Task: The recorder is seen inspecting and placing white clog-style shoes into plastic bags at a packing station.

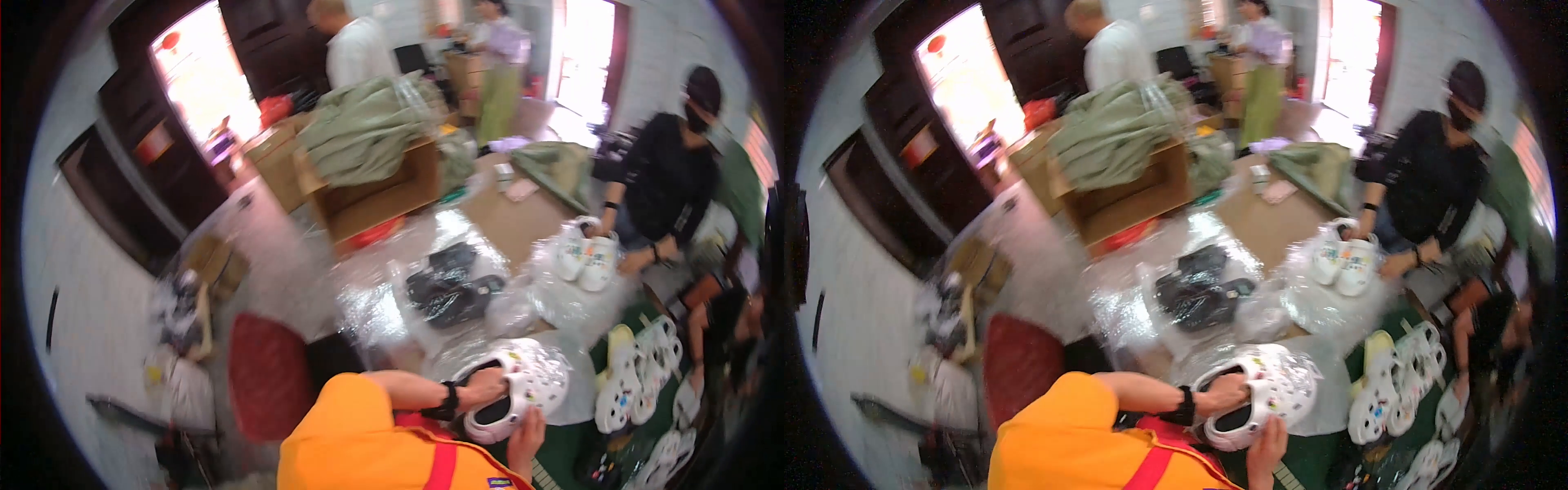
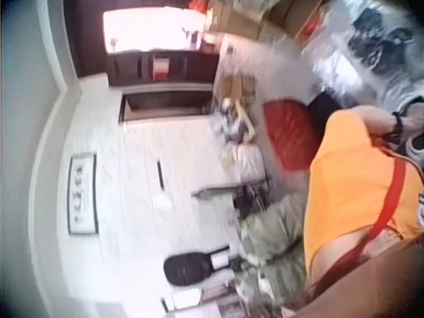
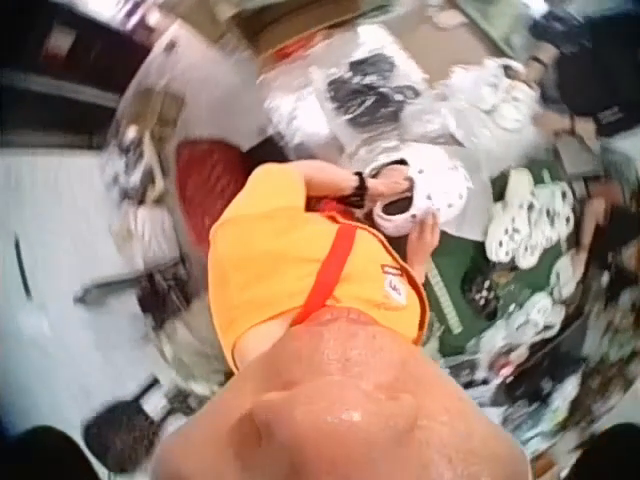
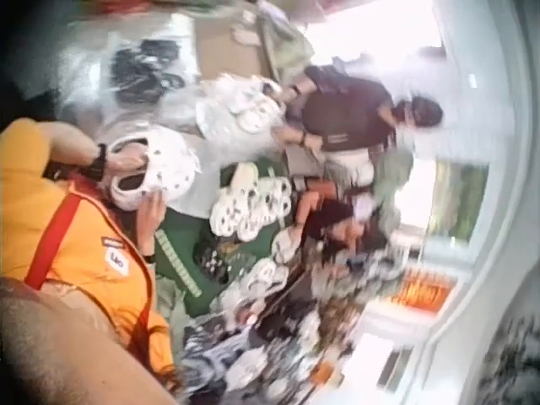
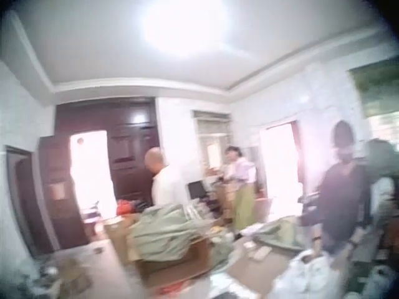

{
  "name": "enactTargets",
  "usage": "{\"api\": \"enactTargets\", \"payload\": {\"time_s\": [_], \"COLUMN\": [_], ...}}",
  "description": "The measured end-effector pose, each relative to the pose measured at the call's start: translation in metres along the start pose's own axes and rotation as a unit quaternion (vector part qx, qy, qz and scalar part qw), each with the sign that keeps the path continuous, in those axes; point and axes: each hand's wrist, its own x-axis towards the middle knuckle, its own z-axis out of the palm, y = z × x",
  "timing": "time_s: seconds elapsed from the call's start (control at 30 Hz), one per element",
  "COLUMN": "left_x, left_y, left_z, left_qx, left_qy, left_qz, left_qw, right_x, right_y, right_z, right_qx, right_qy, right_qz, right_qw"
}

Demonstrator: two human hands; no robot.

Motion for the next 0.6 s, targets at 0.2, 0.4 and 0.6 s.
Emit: {"api": "enactTargets", "payload": {"time_s": [0.2,0.4,0.6], "left_x": [-0.006,0.001,0.003], "left_y": [0.007,-0.012,-0.048], "left_z": [0.027,0.055,0.085], "left_qx": [0.006,0.008,0.095], "left_qy": [0.031,0.073,0.095], "left_qz": [0.092,0.082,0.121], "left_qw": [0.995,0.994,0.983], "right_x": [0.003,-0.012,-0.054], "right_y": [0.009,0.007,0.04], "right_z": [-0.009,0.006,0.033], "right_qx": [0.007,0.013,0.042], "right_qy": [0.022,-0.086,-0.149], "right_qz": [0.142,0.101,0.199], "right_qw": [0.99,0.991,0.968]}}
